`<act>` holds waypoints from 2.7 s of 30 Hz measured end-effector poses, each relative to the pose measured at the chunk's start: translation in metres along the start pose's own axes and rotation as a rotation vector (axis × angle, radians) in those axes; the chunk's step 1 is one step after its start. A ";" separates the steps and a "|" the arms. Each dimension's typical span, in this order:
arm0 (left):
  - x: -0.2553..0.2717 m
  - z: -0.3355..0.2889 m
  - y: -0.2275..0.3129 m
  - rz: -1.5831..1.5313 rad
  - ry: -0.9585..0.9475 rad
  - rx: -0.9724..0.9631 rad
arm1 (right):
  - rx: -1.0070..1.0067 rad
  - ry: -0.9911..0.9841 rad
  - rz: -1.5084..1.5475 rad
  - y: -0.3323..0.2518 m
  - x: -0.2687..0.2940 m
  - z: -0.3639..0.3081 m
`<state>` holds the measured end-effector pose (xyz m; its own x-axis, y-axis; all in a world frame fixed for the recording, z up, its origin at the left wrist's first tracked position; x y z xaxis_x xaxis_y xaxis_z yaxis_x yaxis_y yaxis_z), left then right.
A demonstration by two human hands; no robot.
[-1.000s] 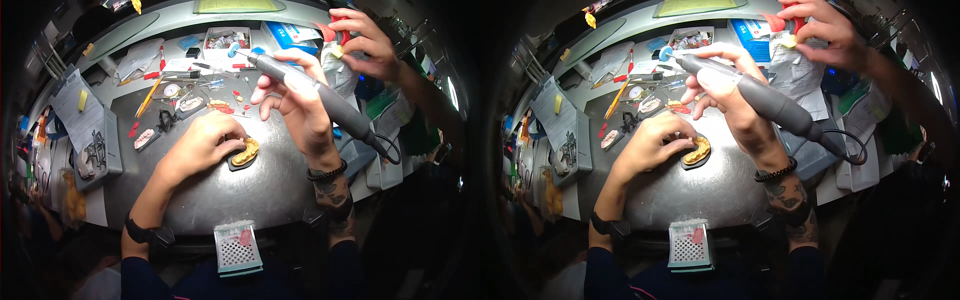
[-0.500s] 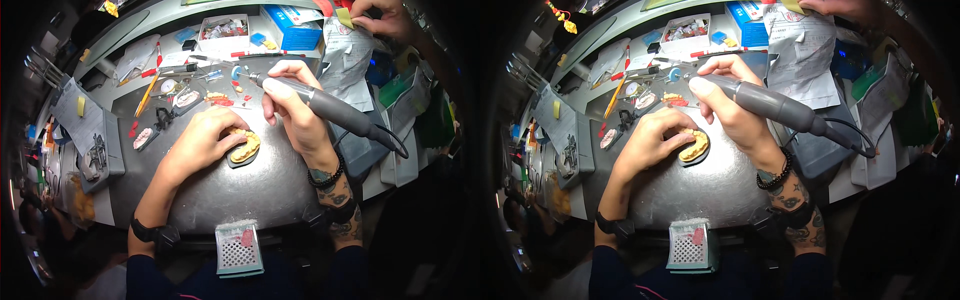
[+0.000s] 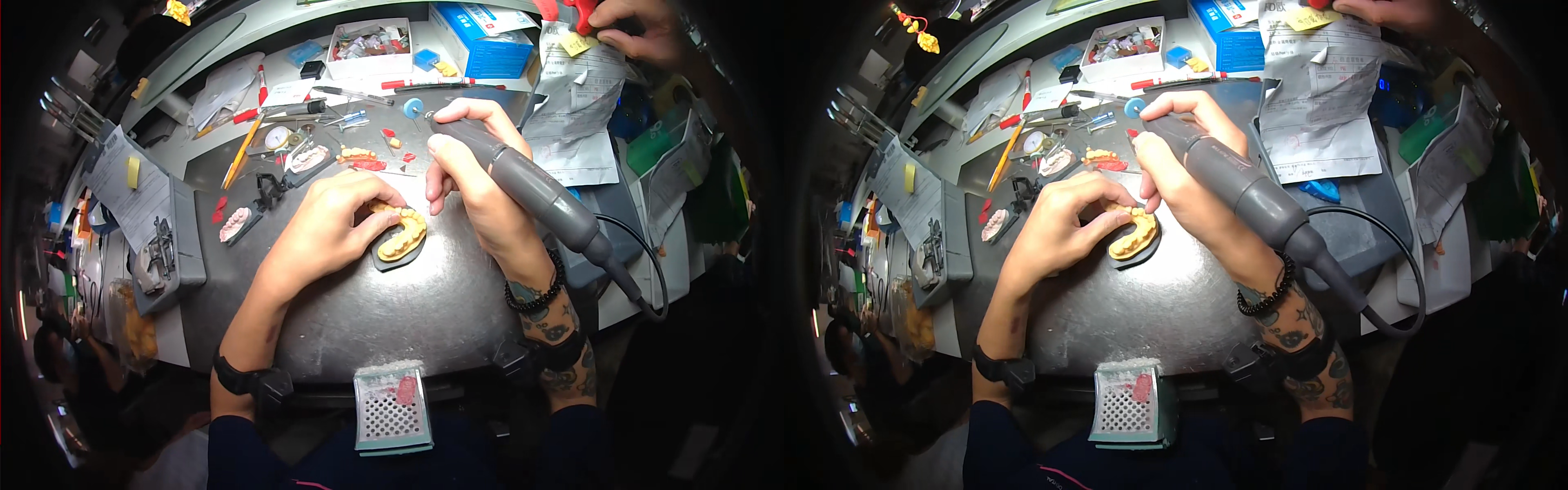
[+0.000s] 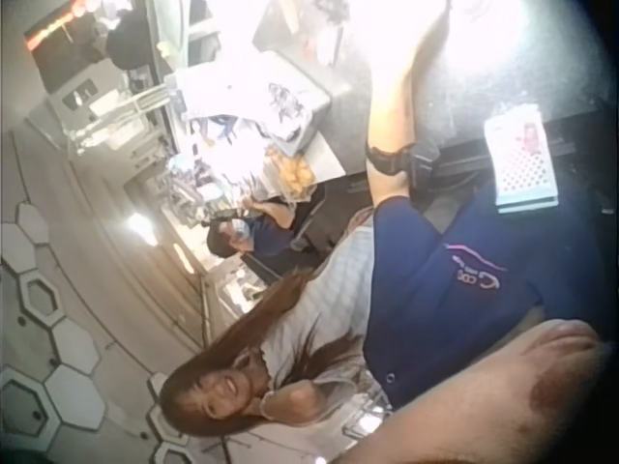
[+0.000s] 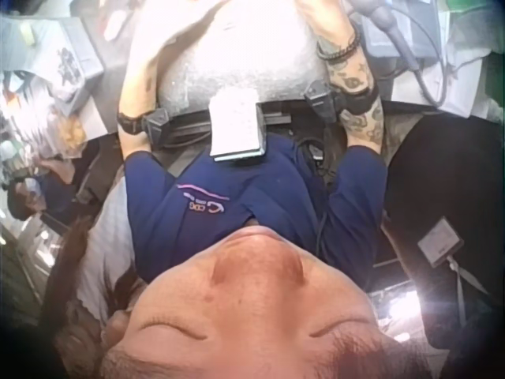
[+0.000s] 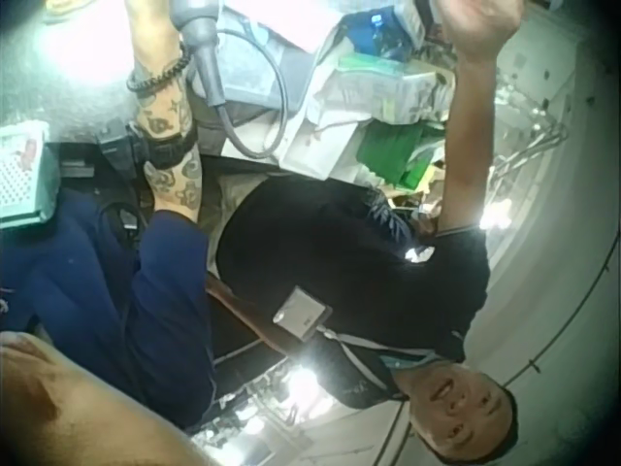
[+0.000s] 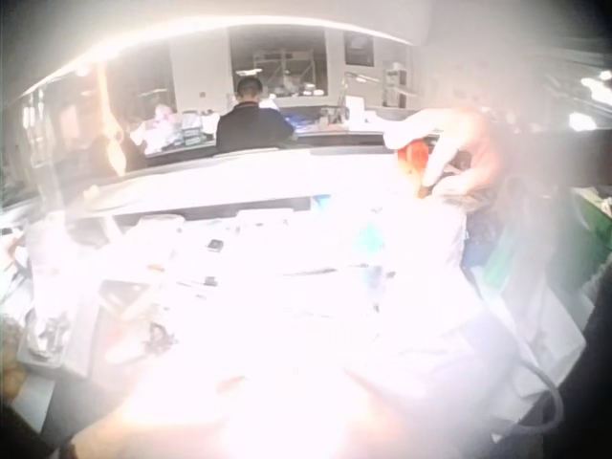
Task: Grinding and refining a dental mold and prosthetic using a rotary tool at a workbench.
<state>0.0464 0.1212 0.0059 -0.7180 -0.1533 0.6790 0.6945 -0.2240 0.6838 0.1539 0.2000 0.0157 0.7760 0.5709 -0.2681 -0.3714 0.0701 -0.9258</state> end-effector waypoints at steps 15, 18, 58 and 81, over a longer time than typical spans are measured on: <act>0.024 -0.019 -0.005 -1.100 0.171 0.156 | 0.218 -0.105 -0.031 -0.025 -0.033 -0.018; 0.023 -0.020 -0.001 -1.125 0.163 0.132 | 0.199 -0.110 -0.029 -0.023 -0.032 -0.017; 0.031 -0.026 -0.009 -1.034 0.267 0.094 | 0.220 -0.182 -0.092 -0.023 -0.041 -0.020; 0.024 -0.024 0.001 -1.238 0.203 0.156 | 0.192 -0.145 -0.011 -0.028 -0.040 -0.024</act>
<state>0.0289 0.0939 0.0164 -0.8743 -0.0705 -0.4803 -0.4577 -0.2098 0.8640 0.1455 0.1552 0.0454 0.7046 0.6796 -0.2041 -0.4640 0.2237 -0.8572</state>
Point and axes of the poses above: each hand's wrist, its own z-axis towards the middle knuckle, its own x-axis out of the back of the hand, y = z × x, the point moved 9 cm from there along z, towards the middle knuckle, and after that the axes turned 3 degrees about y, right-handed, at the moved point
